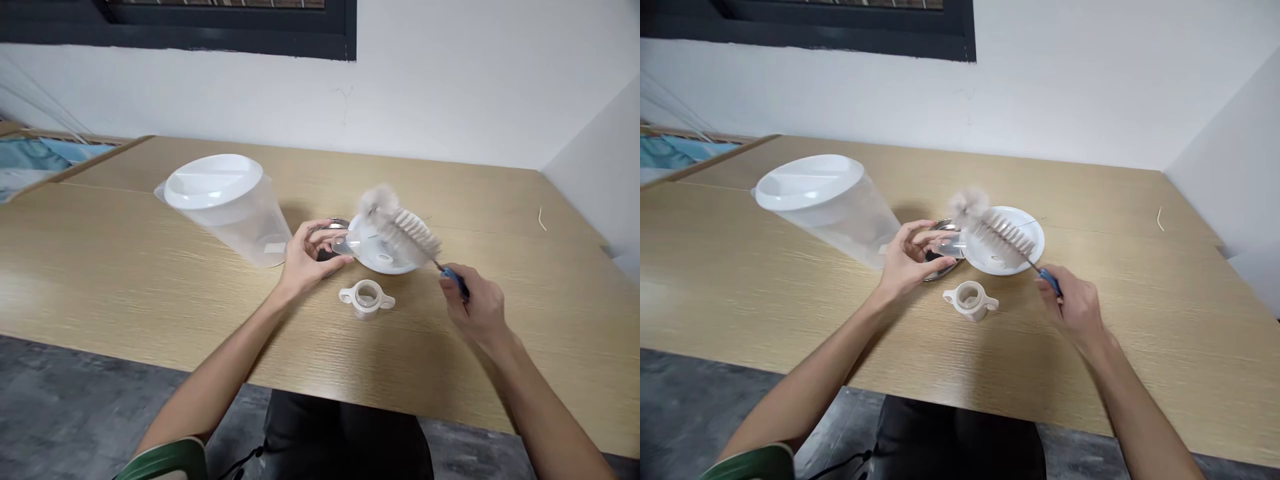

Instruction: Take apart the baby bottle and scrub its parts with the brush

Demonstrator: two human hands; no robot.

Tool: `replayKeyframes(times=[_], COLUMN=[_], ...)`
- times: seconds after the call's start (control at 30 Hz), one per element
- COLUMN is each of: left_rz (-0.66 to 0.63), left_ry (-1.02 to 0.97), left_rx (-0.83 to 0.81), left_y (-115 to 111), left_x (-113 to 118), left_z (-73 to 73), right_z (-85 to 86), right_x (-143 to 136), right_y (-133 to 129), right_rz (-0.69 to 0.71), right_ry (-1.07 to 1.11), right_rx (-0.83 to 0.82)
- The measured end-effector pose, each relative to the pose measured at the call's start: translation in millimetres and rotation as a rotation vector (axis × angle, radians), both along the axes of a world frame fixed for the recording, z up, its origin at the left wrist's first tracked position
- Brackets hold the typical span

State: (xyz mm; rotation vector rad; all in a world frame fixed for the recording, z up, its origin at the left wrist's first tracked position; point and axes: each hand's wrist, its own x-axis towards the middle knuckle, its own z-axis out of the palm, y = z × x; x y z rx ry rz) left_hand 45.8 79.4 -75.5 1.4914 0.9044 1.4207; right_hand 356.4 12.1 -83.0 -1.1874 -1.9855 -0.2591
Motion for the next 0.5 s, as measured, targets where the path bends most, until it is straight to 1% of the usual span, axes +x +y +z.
replayKeyframes(times=[0.07, 0.1, 0.17, 0.23, 0.3, 0.37, 0.5], left_rz=[0.025, 0.037, 0.050, 0.051, 0.051, 0.052, 0.063], left_ry=[0.010, 0.018, 0.033, 0.040, 0.038, 0.032, 0.029], left_rx=[0.012, 0.015, 0.015, 0.011, 0.017, 0.027, 0.040], left_y=[2, 3, 4, 5, 5, 5, 7], left_x=[-1, -1, -3, -4, -4, -5, -5], left_z=[-2.4, -3.5, -5.0, -5.4, -5.0, -4.4, -6.1], right_z=[-2.3, -4.0, -7.4, -10.0, -11.3, -11.9, -12.8], right_x=[-3, -4, -2, 2, 5, 8, 5], right_y=[0, 1, 4, 8, 10, 10, 5], right_rz=[0.086, 0.102, 0.062, -0.027, -0.087, -0.097, -0.047], right_ry=[-0.037, -0.051, -0.058, -0.057, -0.047, -0.016, 0.020], right_rx=[-0.045, -0.063, -0.077, -0.071, -0.045, -0.002, 0.056])
